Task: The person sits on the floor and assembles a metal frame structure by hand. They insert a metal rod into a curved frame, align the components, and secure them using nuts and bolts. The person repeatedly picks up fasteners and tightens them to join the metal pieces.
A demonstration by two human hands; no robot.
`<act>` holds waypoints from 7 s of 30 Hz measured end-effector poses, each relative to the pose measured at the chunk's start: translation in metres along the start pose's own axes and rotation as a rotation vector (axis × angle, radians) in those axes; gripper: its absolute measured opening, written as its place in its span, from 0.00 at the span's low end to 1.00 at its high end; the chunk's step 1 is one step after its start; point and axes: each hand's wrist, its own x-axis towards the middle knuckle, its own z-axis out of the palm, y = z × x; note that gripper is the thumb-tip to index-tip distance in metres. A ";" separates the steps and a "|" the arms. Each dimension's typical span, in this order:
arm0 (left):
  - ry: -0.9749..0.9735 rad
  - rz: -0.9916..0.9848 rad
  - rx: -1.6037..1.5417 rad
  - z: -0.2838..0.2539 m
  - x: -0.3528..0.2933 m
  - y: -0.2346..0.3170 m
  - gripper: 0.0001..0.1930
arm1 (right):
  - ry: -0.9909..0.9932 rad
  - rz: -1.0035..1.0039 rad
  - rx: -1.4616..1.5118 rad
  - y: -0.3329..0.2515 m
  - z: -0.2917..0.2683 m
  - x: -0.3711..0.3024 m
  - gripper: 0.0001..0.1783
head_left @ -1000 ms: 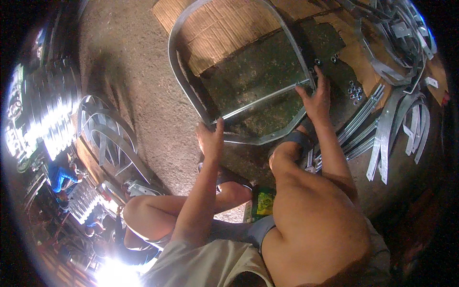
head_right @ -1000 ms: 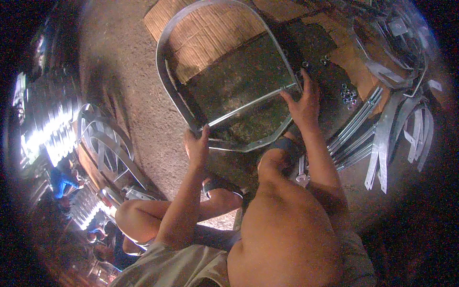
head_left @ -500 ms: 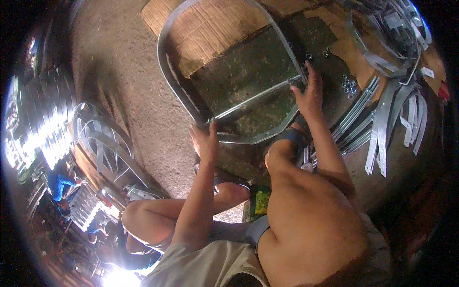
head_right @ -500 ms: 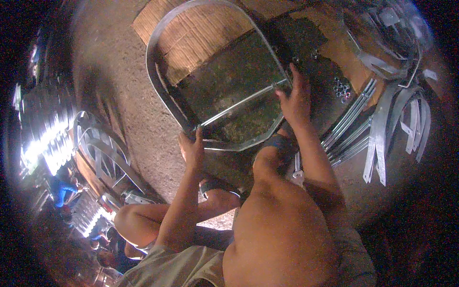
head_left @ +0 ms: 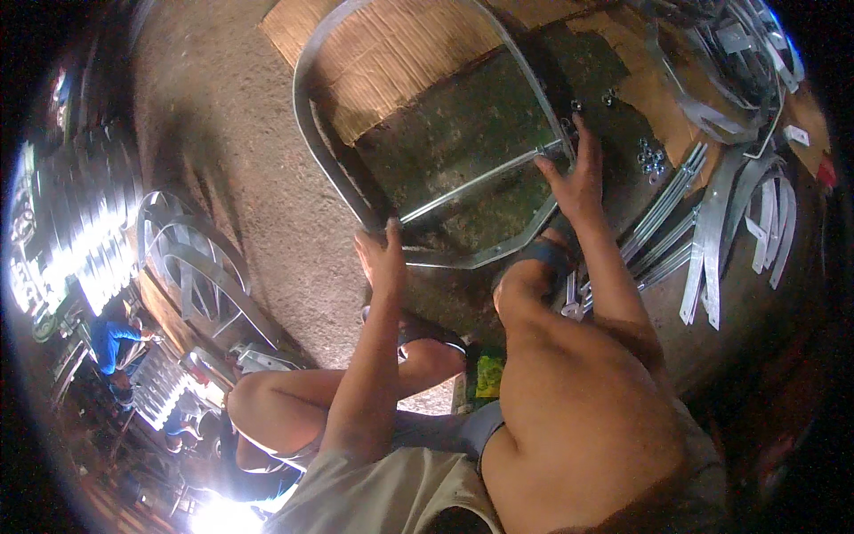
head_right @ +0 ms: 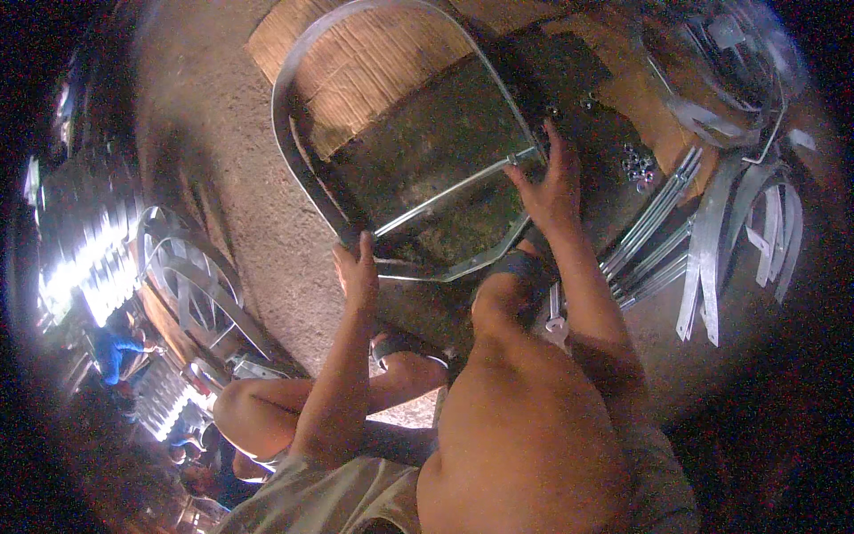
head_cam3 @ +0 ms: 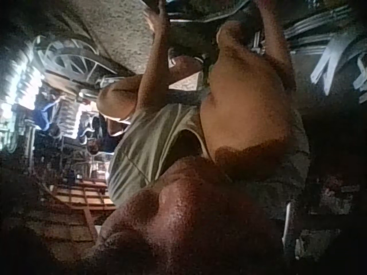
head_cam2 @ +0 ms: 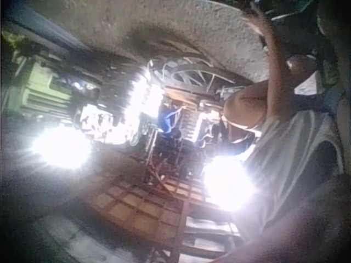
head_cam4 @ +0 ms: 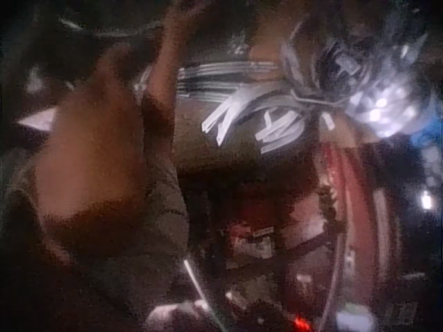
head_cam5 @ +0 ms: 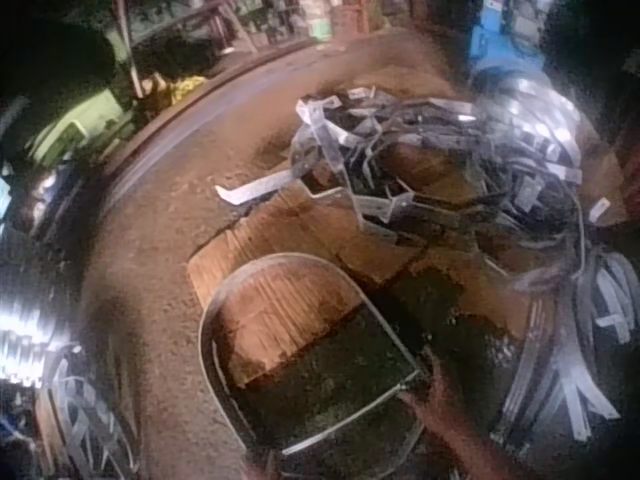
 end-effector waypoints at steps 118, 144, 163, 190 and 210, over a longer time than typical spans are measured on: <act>0.274 -0.199 -0.116 0.028 -0.002 0.023 0.40 | -0.058 -0.025 -0.054 0.014 -0.007 0.006 0.45; 0.503 -0.136 -0.055 0.044 0.010 0.008 0.32 | -0.001 -0.032 0.012 0.000 -0.002 0.010 0.42; 0.367 -0.241 0.013 0.032 0.005 0.020 0.37 | -0.023 0.053 0.029 -0.008 -0.006 0.007 0.42; 0.346 -0.211 -0.041 0.031 0.006 0.022 0.38 | 0.069 0.010 0.032 0.017 0.008 -0.004 0.40; 0.410 -0.216 0.017 0.036 0.006 0.021 0.33 | 0.060 -0.033 -0.056 0.016 0.006 0.003 0.39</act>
